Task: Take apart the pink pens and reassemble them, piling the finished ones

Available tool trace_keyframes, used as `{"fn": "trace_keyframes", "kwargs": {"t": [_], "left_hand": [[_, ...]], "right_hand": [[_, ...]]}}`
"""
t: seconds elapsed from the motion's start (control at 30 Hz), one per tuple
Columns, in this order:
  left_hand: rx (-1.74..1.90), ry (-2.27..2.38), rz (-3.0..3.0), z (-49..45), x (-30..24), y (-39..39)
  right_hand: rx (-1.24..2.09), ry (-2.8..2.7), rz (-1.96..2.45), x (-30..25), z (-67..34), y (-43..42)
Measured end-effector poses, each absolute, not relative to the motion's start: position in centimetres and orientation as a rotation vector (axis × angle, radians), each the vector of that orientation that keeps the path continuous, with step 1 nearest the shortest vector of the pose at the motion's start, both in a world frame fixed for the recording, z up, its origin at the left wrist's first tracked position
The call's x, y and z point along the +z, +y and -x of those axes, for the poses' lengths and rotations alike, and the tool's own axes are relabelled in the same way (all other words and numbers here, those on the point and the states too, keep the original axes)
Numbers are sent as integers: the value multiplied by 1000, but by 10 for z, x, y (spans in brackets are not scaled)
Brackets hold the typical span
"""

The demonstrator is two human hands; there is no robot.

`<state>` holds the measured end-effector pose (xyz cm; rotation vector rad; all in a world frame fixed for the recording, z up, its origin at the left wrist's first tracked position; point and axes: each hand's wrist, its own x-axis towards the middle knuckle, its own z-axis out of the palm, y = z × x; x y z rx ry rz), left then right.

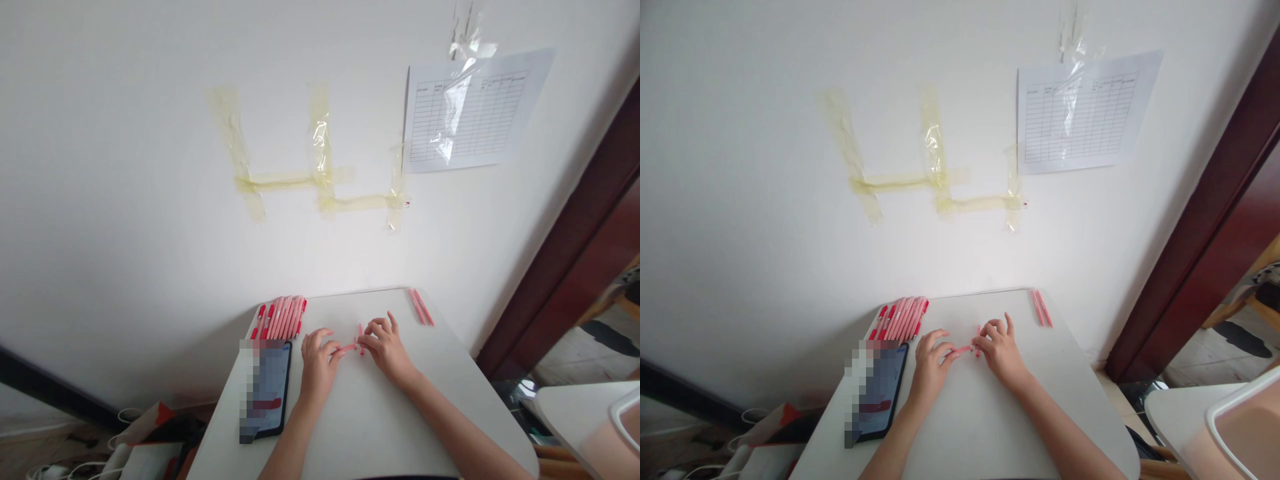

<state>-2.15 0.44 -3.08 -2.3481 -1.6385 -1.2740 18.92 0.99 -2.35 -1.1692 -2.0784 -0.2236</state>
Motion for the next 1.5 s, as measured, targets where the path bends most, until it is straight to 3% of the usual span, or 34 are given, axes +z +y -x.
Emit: {"fn": "trace_keyframes", "kwargs": {"t": [1.07,1.5], "left_hand": [[-1243,-1777,2158,24,-24,1],[-1002,-2010,1836,23,-10,-7]], "right_hand": [[-77,-1976,1352,-34,-204,20],[-69,-1876,1500,-45,-217,31]]}}
